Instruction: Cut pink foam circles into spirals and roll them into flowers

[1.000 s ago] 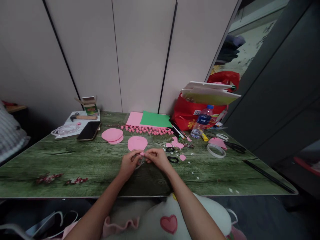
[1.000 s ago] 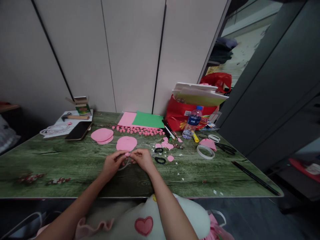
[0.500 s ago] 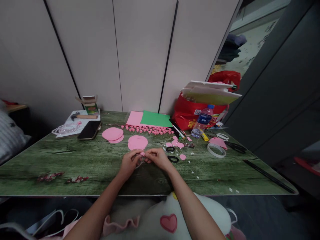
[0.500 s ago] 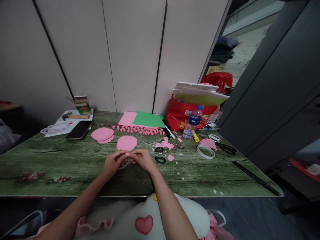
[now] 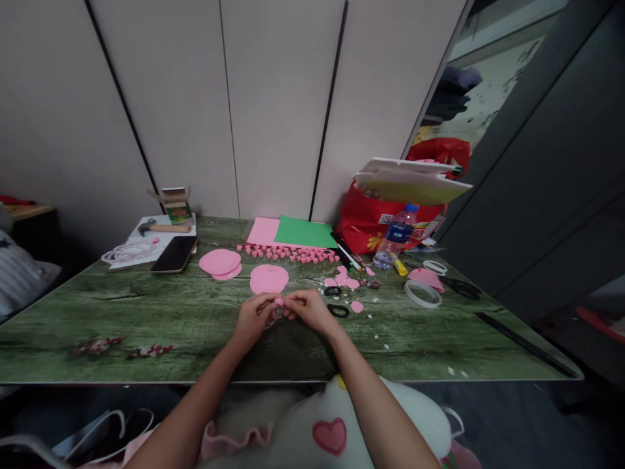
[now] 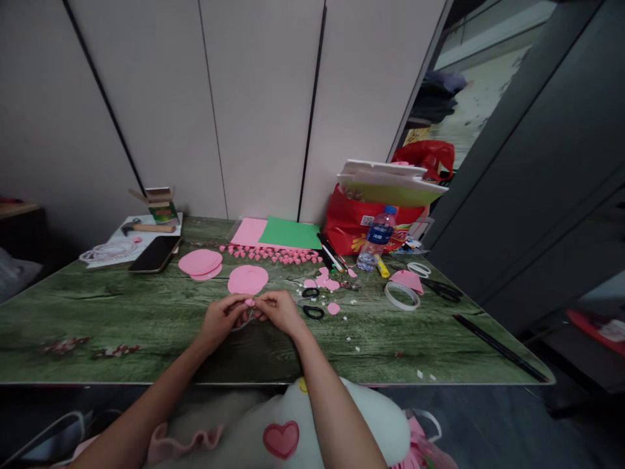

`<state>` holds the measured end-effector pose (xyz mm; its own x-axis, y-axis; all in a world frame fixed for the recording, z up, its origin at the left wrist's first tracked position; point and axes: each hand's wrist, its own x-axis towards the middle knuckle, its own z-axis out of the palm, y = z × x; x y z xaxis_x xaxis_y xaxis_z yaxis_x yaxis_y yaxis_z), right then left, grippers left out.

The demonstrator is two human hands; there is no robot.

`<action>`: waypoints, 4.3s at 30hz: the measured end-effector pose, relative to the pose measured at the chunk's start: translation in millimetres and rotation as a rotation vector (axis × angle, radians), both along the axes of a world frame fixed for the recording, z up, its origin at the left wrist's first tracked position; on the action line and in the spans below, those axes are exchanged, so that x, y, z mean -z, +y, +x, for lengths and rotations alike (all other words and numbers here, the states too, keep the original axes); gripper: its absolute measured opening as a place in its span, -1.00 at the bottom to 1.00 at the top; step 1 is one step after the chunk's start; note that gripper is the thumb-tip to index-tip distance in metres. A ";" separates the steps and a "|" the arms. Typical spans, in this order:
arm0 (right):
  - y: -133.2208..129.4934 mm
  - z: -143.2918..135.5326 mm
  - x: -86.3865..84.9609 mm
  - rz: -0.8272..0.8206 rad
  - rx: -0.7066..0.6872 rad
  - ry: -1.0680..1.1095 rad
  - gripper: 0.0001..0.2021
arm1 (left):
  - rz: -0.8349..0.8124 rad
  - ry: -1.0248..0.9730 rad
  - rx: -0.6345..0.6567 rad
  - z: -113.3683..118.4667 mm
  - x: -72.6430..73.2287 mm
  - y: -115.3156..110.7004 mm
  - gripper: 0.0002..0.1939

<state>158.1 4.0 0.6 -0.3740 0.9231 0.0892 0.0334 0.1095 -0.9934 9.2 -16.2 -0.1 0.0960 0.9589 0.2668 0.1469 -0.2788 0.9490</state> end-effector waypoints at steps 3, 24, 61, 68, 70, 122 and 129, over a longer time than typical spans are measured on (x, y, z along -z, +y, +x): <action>0.4 0.1 1.2 0.000 0.003 -0.010 -0.63 | 0.016 0.014 -0.005 -0.7 1.8 0.9 -0.80; -0.8 0.8 0.3 0.015 -0.010 -0.077 -0.64 | 0.205 0.278 -0.045 -3.0 10.1 3.5 -0.82; 3.3 1.7 7.7 0.121 -0.018 -0.154 -0.69 | 0.113 0.108 0.011 -0.4 8.1 2.8 -0.80; 4.9 2.9 10.3 0.161 -0.011 -0.184 -0.73 | 0.079 0.067 0.005 1.0 8.1 3.6 -0.82; 4.5 3.1 8.9 0.135 -0.017 -0.170 -0.72 | 0.054 0.054 0.014 1.2 6.8 3.1 -0.81; -7.1 3.4 -5.3 0.748 0.144 -0.223 -0.88 | -0.307 -0.398 0.140 -5.5 -4.6 1.0 -0.69; -6.6 3.4 -3.7 0.808 0.147 -0.272 -0.89 | -0.321 -0.389 0.161 -5.7 -6.0 0.6 -0.70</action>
<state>161.5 -2.6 4.3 -0.3597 0.6557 0.6638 0.3282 0.7549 -0.5678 3.5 -15.5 5.9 0.2014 0.9795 0.0072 -0.2542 0.0452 0.9661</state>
